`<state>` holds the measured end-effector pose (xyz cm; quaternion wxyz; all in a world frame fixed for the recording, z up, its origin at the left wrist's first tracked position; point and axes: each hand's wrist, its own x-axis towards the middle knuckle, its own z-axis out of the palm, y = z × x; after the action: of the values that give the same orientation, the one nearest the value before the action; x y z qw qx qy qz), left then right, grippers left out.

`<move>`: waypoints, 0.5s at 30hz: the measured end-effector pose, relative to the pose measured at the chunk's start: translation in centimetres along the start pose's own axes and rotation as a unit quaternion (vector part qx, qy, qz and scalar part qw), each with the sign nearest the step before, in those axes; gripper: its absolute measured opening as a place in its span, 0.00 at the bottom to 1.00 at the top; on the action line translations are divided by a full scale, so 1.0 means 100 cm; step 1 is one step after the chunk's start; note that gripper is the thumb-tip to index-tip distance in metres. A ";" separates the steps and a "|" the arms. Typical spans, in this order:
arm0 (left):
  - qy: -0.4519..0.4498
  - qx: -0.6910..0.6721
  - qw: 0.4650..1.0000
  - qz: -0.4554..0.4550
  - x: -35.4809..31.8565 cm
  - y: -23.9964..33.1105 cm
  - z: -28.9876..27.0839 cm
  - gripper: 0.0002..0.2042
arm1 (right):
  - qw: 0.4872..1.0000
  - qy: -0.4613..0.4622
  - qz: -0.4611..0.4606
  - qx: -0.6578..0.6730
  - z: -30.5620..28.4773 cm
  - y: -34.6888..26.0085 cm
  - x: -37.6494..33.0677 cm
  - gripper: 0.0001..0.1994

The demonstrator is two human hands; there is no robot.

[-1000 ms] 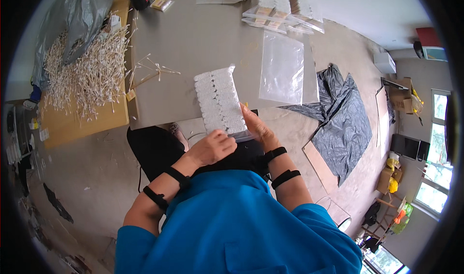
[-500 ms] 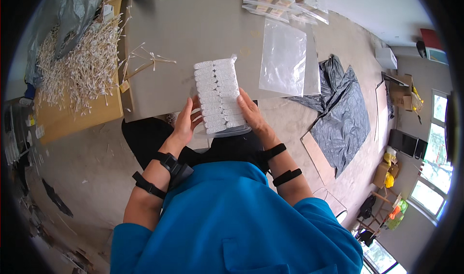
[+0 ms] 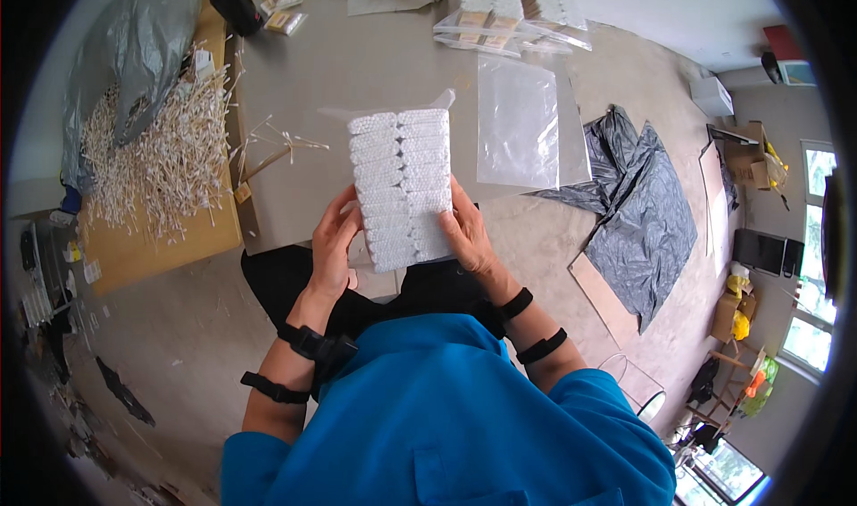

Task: Packing several small boxed items into a clear plastic bag and sealing it.

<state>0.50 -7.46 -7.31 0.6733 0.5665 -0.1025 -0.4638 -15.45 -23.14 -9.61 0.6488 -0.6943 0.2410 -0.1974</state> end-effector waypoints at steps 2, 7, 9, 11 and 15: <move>0.001 0.008 1.000 0.016 0.002 0.006 0.006 0.21 | 1.000 0.001 -0.017 0.013 -0.004 -0.006 0.003 0.32; -0.004 0.042 0.998 0.045 0.013 0.007 0.007 0.22 | 0.998 0.016 0.002 0.064 -0.006 -0.015 0.007 0.31; -0.003 0.032 0.999 0.015 0.022 0.009 0.006 0.23 | 0.995 0.014 0.027 0.094 -0.007 -0.014 0.012 0.31; 0.011 0.029 0.999 -0.042 0.029 0.006 0.001 0.25 | 0.992 0.012 0.045 0.113 -0.005 -0.004 0.017 0.32; 0.079 0.044 0.993 -0.076 0.055 -0.019 -0.010 0.25 | 0.996 0.015 0.055 0.062 0.004 0.042 0.041 0.32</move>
<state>3.24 -10.75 -11.45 0.6166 0.6366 -0.0256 -0.4625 -12.25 -25.44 -13.97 0.6965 -0.6354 0.2759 -0.1869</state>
